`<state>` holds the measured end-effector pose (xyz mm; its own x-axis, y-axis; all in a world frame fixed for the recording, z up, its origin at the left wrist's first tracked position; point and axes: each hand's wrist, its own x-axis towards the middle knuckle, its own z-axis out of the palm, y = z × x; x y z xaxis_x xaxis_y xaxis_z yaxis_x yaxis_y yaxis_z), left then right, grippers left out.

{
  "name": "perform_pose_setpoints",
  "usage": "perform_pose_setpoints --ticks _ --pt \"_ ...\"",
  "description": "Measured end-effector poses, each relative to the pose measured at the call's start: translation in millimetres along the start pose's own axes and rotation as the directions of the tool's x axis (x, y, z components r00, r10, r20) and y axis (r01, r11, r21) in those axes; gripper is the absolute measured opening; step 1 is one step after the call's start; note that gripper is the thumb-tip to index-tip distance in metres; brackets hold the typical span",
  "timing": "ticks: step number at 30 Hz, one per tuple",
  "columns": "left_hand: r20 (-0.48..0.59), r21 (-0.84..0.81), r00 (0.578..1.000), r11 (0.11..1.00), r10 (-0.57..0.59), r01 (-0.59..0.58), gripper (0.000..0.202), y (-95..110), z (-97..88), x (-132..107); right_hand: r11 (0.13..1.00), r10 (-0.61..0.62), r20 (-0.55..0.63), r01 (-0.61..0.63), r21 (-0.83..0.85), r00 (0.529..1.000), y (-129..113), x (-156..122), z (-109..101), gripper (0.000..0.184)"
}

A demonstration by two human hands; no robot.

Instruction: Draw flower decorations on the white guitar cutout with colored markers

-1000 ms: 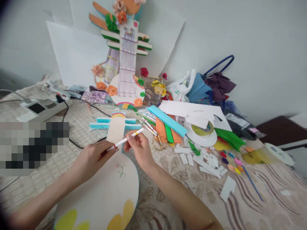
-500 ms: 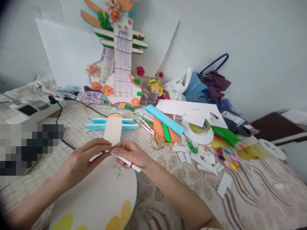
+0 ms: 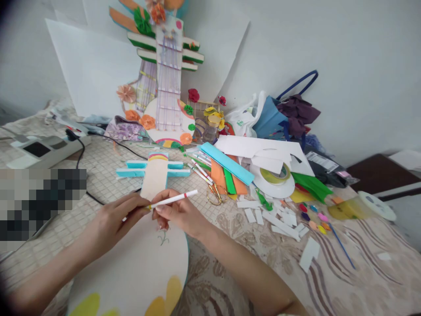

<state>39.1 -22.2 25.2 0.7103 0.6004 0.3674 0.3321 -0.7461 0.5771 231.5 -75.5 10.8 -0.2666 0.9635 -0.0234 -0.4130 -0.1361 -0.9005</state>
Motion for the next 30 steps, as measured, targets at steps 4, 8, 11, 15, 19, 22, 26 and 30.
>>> perform_pose_setpoints --ticks 4,8,11,15,19,22,26,30 --pt "0.038 0.063 0.999 0.998 -0.027 0.025 0.017 2.6 4.8 -1.5 0.988 -0.12 -0.154 0.103 -0.112 0.981 9.1 -2.8 5.3 0.024" --pt "0.076 0.068 0.996 0.997 -0.048 0.042 0.026 8.0 5.3 -2.4 0.977 -0.164 -0.196 0.132 -0.165 0.967 11.4 -6.9 9.2 0.025" --pt "0.149 -0.011 0.983 0.994 -0.108 0.11 0.03 14.8 1.7 -1.5 0.969 -0.195 -0.213 0.154 -0.195 0.957 11.4 -9.4 10.8 0.027" --pt "0.268 -0.17 0.945 0.956 -0.189 0.24 0.034 21.7 -4.7 1.4 0.96 -0.245 -0.247 0.199 -0.196 0.938 13.7 -10.9 14.2 0.027" --pt "0.358 -0.252 0.906 0.91 -0.227 0.328 0.04 23.0 -7.5 2.8 0.953 -0.276 -0.271 0.226 -0.203 0.922 13.8 -10.6 19.1 0.027" --pt "0.322 -0.218 0.909 0.913 -0.266 0.344 0.039 22.7 -3.8 1.7 0.953 -0.274 -0.295 0.216 -0.215 0.915 13.6 -9.1 21.3 0.028" --pt "0.147 0.05 0.969 0.979 -0.201 0.196 0.023 22.1 9.0 -1.8 0.956 -0.272 -0.34 0.213 -0.201 0.9 17.8 -8.7 23.7 0.029" --pt "0.136 0.18 0.986 0.981 -0.098 0.072 0.032 24.0 12.6 -4.6 0.968 -0.233 -0.324 0.186 -0.171 0.917 13.8 -9.6 22.6 0.029"
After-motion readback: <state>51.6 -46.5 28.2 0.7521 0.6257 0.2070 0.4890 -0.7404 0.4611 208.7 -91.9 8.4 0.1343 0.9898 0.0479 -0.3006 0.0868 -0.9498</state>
